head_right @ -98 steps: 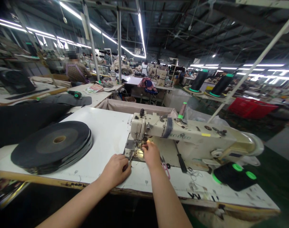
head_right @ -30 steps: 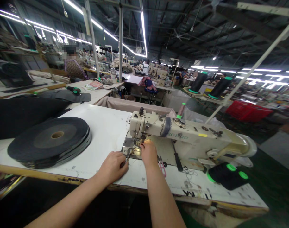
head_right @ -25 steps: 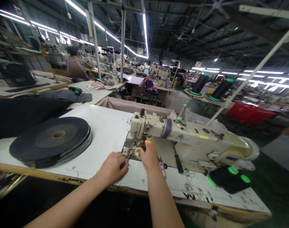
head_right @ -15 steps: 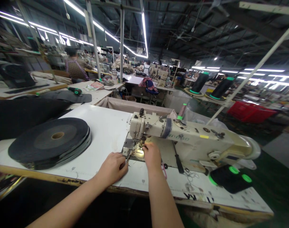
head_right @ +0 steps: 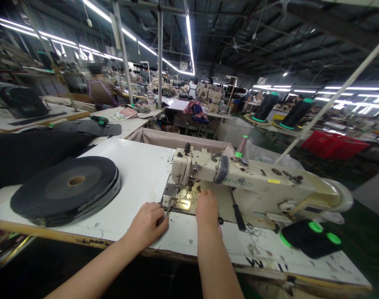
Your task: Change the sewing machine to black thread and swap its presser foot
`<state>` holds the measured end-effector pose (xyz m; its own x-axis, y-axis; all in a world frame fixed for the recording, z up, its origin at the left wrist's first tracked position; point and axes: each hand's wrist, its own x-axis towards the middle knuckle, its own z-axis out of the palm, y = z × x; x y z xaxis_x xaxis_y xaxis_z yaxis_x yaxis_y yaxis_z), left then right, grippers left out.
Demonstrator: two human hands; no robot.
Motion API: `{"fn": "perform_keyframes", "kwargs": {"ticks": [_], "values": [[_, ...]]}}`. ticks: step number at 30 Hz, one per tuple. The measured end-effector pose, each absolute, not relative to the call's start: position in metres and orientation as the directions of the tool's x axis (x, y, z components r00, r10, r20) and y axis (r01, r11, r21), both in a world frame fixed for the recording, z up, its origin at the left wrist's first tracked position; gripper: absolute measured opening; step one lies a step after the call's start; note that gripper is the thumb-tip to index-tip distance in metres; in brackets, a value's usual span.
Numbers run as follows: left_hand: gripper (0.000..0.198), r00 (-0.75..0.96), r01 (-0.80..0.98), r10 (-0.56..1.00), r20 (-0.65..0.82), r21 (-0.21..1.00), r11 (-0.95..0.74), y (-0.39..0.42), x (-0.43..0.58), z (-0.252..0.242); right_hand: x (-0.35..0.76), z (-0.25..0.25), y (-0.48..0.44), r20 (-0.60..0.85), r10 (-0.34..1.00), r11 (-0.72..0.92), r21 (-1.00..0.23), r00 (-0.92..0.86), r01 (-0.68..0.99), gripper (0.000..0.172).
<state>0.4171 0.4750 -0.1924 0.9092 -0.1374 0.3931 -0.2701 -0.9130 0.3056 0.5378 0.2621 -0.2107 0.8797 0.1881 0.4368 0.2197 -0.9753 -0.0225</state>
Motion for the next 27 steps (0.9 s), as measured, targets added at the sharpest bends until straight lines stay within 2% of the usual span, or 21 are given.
{"fn": "perform_keyframes", "kwargs": {"ticks": [2, 8, 13, 15, 19, 21, 27], "values": [[0.027, 0.897, -0.269, -0.14, 0.42, 0.267, -0.926, 0.477, 0.413, -0.193, 0.539, -0.211, 0.263, 0.431, 0.182, -0.979, -0.009, 0.884, 0.206, 0.02], [0.027, 0.812, -0.333, -0.27, 0.518, 0.03, -0.943, 0.501, 0.39, -0.192, 0.534, -0.207, 0.266, 0.428, 0.081, -0.996, 0.006, 0.9, 0.087, 0.024], [0.033, 0.794, -0.18, -0.162, 0.586, -0.027, -0.983, 0.533, 0.391, -0.186, 0.528, -0.199, 0.27, 0.43, 0.018, -1.0, 0.022, 0.903, 0.01, 0.025], [0.033, 0.822, -0.104, -0.106, 0.56, -0.035, -0.994, 0.542, 0.399, -0.187, 0.526, -0.197, 0.271, 0.424, 0.023, -0.999, 0.038, 0.905, 0.008, 0.025], [0.032, 0.925, -0.043, -0.038, 0.377, 0.006, -0.999, 0.546, 0.413, -0.191, 0.521, -0.193, 0.27, 0.41, 0.042, -0.998, 0.057, 0.911, 0.021, 0.022], [0.033, 0.943, -0.026, -0.014, 0.332, 0.034, -0.999, 0.544, 0.415, -0.191, 0.518, -0.19, 0.269, 0.416, 0.043, -0.998, 0.058, 0.908, 0.021, 0.02], [0.032, 0.918, 0.029, 0.083, 0.387, 0.144, -0.989, 0.545, 0.394, -0.187, 0.512, -0.182, 0.271, 0.392, 0.094, -0.995, 0.053, 0.915, 0.079, 0.022]]}}
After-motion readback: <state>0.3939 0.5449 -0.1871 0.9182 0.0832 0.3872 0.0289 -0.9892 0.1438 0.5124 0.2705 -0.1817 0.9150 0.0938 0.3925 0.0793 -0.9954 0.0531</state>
